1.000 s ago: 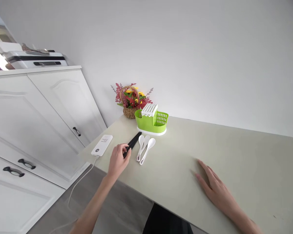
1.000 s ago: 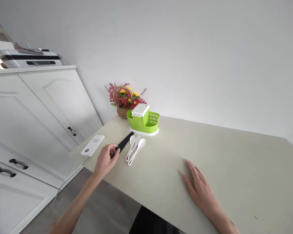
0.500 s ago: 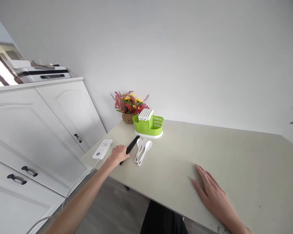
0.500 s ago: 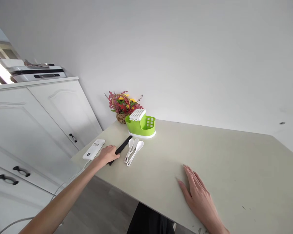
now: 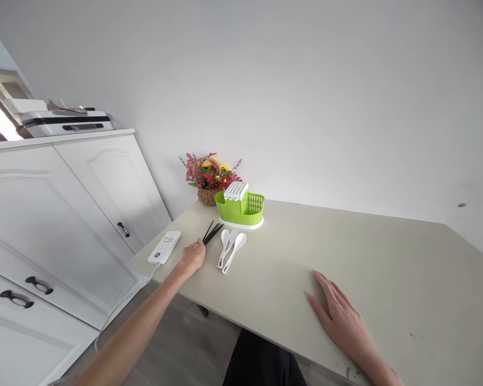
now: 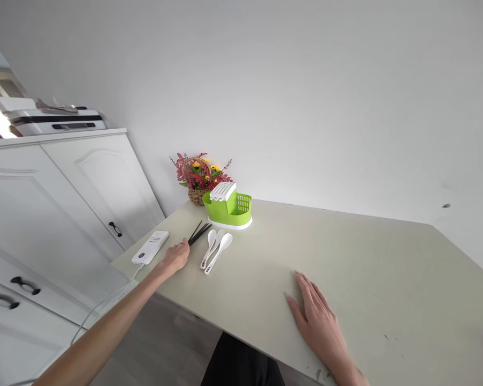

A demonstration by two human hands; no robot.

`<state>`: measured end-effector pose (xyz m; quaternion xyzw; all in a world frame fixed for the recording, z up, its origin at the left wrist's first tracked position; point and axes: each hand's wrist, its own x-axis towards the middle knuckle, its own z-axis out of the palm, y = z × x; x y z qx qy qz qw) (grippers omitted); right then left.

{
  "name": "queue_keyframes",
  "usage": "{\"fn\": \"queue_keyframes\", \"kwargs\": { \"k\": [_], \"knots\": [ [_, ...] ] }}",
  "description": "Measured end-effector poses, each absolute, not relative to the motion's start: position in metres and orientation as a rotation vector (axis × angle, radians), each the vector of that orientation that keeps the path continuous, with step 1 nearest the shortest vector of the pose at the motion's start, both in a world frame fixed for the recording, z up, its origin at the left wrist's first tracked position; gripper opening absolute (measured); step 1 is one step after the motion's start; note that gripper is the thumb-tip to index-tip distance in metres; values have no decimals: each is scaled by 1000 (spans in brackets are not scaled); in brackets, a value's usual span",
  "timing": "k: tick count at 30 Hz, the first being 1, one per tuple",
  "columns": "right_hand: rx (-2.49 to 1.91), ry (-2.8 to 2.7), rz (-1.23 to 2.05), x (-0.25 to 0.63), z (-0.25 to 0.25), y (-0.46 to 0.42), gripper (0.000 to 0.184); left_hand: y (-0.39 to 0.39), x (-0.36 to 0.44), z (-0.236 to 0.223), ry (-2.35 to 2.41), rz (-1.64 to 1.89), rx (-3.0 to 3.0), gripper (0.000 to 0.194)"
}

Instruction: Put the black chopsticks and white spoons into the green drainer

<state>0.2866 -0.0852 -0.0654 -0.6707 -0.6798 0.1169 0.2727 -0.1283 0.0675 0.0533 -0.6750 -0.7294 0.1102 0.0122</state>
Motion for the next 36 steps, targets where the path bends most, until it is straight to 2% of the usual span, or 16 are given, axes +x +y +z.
{"fn": "queue_keyframes", "kwargs": {
  "k": [4,9,15,21,25,30,36],
  "knots": [
    [-1793,-1809,296,286,-68,-84,67,48,-134,57,-2296,178,-2034,29],
    [-1780,-1813,291,287,-68,-83,67,24,-114,66,-2249,-6,-2114,35],
    [-1806,-1814,298,286,-65,-84,67,0,-24,61,-1942,17,-2515,31],
    [-1765,-1817,256,285,-62,-83,65,-18,59,35,-1740,74,-2646,44],
    [-1763,-1801,248,284,-62,-82,63,-27,86,29,-1712,79,-2641,39],
    [-1744,-1807,232,284,-64,-81,63,-35,103,28,-1648,130,-2587,64],
    [-1703,-1814,223,285,-66,-81,60,-41,120,11,-1461,130,-2472,44]
  ]
}}
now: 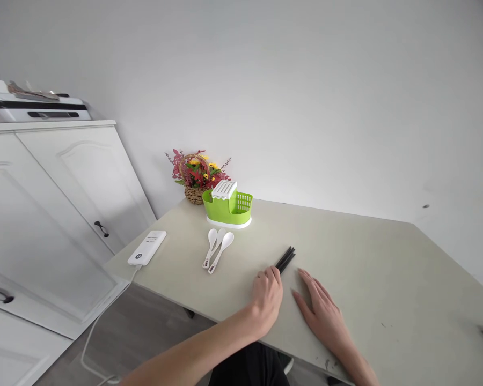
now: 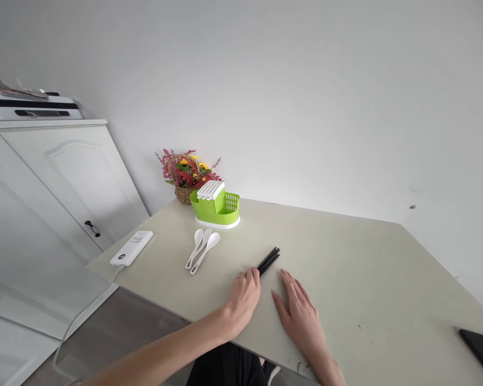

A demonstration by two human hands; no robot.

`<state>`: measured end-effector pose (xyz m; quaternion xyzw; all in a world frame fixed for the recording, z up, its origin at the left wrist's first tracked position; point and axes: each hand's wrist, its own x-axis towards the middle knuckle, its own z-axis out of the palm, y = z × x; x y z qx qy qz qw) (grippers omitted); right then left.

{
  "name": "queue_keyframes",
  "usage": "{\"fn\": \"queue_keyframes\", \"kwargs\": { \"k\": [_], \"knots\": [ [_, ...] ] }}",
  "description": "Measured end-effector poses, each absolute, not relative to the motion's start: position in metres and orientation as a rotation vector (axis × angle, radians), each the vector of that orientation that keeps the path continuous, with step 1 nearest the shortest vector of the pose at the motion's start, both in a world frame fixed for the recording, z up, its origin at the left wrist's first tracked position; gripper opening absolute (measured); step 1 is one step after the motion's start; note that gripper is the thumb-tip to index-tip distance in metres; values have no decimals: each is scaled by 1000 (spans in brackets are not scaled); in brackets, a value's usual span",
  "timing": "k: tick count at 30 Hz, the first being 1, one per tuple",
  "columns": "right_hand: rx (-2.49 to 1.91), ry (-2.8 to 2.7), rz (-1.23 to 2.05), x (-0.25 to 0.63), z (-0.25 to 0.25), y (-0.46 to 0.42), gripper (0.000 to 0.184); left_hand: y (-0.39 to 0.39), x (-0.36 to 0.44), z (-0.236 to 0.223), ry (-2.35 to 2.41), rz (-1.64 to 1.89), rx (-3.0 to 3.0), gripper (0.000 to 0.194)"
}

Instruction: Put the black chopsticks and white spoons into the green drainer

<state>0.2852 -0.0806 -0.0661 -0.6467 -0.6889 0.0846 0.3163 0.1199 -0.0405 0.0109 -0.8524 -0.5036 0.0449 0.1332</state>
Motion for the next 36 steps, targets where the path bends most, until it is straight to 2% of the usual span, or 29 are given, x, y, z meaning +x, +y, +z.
{"fn": "queue_keyframes", "kwargs": {
  "k": [5,9,14,17,20,27,33,36],
  "knots": [
    [-1705,-1818,243,286,-64,-81,61,-42,125,9,-1503,114,-2419,34],
    [-1721,-1808,265,285,-62,-82,62,-40,108,26,-1516,-14,-2492,24],
    [-1730,-1793,298,284,-59,-82,62,-20,53,51,-1735,-260,-2333,31],
    [-1728,-1789,291,284,-59,-81,62,-2,12,54,-1928,-219,-2137,43],
    [-1708,-1787,267,284,-61,-81,61,12,-19,49,-2017,-157,-2021,47],
    [-1720,-1781,259,285,-63,-83,61,24,-35,33,-2063,-104,-2034,43],
    [-1722,-1799,275,285,-58,-85,61,33,-24,27,-2112,-15,-2109,29],
    [-1751,-1803,308,286,-57,-86,62,35,-17,24,-2118,4,-2157,31]
  ]
}}
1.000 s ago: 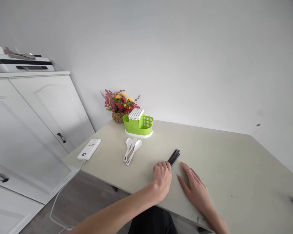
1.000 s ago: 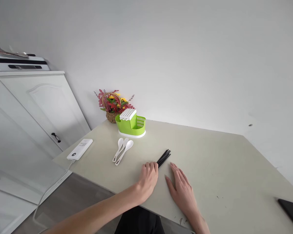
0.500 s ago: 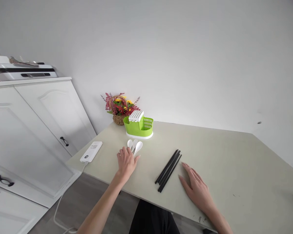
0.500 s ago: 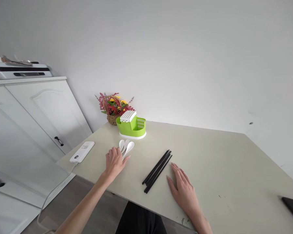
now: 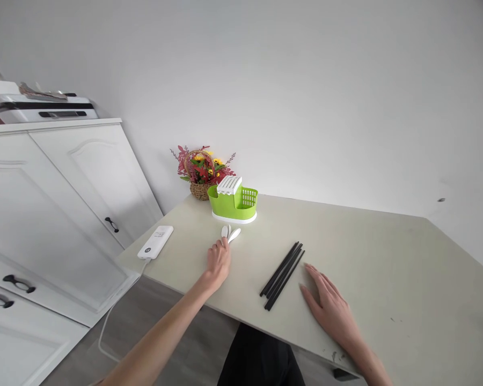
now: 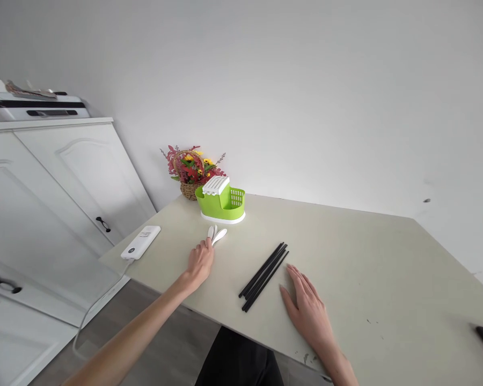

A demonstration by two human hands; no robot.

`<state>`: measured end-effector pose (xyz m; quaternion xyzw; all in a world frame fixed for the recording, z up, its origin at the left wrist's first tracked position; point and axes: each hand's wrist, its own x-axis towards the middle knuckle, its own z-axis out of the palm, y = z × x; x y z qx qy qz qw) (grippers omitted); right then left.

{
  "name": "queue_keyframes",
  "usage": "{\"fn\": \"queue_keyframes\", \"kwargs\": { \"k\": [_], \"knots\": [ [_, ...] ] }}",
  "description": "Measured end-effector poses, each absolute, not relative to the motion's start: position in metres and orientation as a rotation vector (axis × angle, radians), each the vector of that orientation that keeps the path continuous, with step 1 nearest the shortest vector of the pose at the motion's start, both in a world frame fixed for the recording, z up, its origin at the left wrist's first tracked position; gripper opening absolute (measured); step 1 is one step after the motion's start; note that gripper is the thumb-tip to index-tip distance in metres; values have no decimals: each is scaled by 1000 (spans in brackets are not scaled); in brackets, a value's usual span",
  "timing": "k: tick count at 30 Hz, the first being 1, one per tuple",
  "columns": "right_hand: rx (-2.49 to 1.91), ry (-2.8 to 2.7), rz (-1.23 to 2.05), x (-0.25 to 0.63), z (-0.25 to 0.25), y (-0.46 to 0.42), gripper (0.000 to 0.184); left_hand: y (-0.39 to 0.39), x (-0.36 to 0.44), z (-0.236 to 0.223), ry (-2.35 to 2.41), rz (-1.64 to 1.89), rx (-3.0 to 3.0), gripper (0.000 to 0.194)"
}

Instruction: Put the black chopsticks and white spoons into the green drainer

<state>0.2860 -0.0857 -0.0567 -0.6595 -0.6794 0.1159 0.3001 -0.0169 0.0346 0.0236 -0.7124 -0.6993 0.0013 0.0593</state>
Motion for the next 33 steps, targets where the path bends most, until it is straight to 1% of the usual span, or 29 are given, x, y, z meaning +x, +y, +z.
{"fn": "queue_keyframes", "kwargs": {
  "k": [4,9,13,16,19,23,27,33],
  "knots": [
    [-1751,-1806,315,287,-56,-86,63,35,-9,24,-2113,-2,-2243,32],
    [-1725,-1798,278,286,-56,-87,62,30,6,37,-2056,-62,-2402,30],
    [-1736,-1729,379,286,-53,-86,62,15,34,47,-1996,-123,-2540,27],
    [-1715,-1572,487,289,-51,-84,65,-5,68,49,-1910,-183,-2684,28],
    [-1620,-1313,545,295,-50,-82,68,-25,106,46,-1726,-266,-2867,29],
    [-1574,-1071,591,299,-42,-85,71,-41,146,36,-1489,-198,-2908,30],
    [-1574,-1029,622,299,-35,-87,76,-46,165,24,-1375,-117,-2896,27],
    [-1507,-1030,631,298,-37,-83,78,-46,173,12,-1317,-69,-2855,38]
  ]
}}
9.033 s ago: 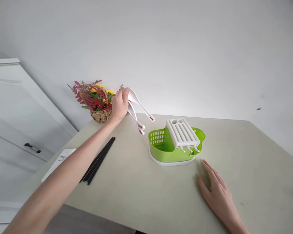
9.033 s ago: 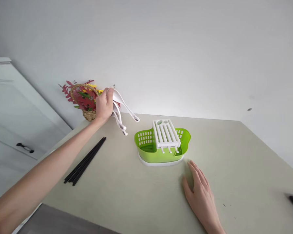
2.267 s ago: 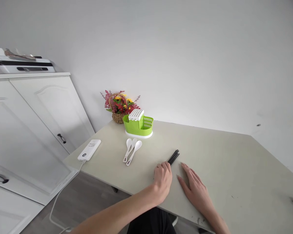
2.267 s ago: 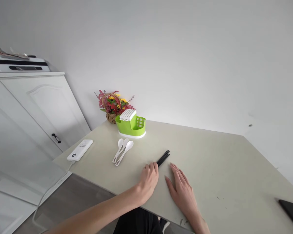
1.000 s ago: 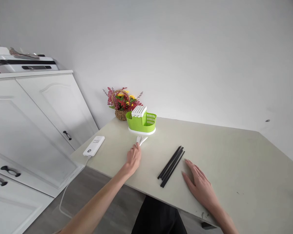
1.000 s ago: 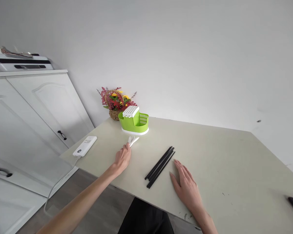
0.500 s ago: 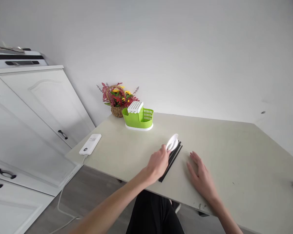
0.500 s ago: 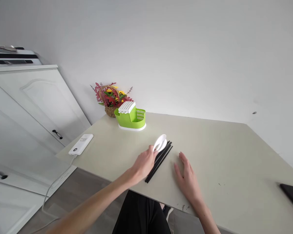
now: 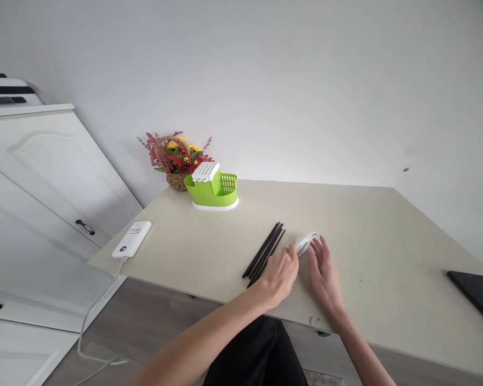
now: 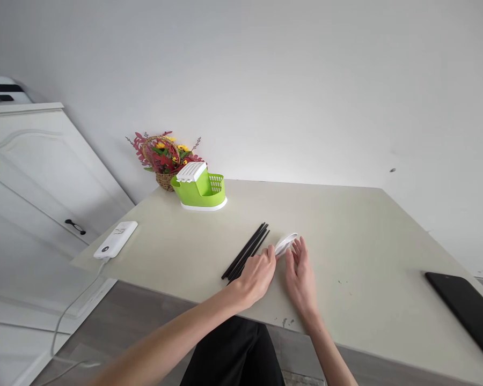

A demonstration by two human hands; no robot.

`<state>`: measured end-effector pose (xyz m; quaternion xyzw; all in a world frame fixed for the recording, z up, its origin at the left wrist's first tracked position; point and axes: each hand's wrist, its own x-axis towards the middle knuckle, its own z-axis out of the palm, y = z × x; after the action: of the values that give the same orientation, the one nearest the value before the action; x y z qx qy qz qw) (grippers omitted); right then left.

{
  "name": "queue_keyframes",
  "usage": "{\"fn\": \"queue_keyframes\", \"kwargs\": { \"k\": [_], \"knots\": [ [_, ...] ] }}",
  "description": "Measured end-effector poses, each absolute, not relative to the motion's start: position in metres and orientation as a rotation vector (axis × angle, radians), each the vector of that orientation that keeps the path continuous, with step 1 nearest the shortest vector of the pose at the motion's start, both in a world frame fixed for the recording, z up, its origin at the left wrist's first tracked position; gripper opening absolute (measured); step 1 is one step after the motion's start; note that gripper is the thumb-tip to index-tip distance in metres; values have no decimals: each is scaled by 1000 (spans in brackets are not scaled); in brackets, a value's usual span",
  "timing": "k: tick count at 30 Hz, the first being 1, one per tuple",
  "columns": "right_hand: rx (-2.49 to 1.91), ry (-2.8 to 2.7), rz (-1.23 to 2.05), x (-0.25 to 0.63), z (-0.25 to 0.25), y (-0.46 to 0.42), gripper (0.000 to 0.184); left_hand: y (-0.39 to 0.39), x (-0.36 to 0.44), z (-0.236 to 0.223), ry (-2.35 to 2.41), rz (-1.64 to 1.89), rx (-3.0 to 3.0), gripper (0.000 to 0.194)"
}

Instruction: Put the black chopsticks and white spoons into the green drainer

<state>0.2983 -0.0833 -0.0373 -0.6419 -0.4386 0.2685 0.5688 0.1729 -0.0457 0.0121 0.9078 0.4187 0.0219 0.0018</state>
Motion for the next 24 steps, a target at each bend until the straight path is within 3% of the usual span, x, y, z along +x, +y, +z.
{"fn": "queue_keyframes", "kwargs": {
  "k": [7,24],
  "knots": [
    [-1555,-978,652,296,-36,-81,85,-53,181,17,1328,-18,3045,38],
    [-1815,-1094,466,294,-28,-86,80,-65,192,16,1338,-37,3191,45]
  ]
}}
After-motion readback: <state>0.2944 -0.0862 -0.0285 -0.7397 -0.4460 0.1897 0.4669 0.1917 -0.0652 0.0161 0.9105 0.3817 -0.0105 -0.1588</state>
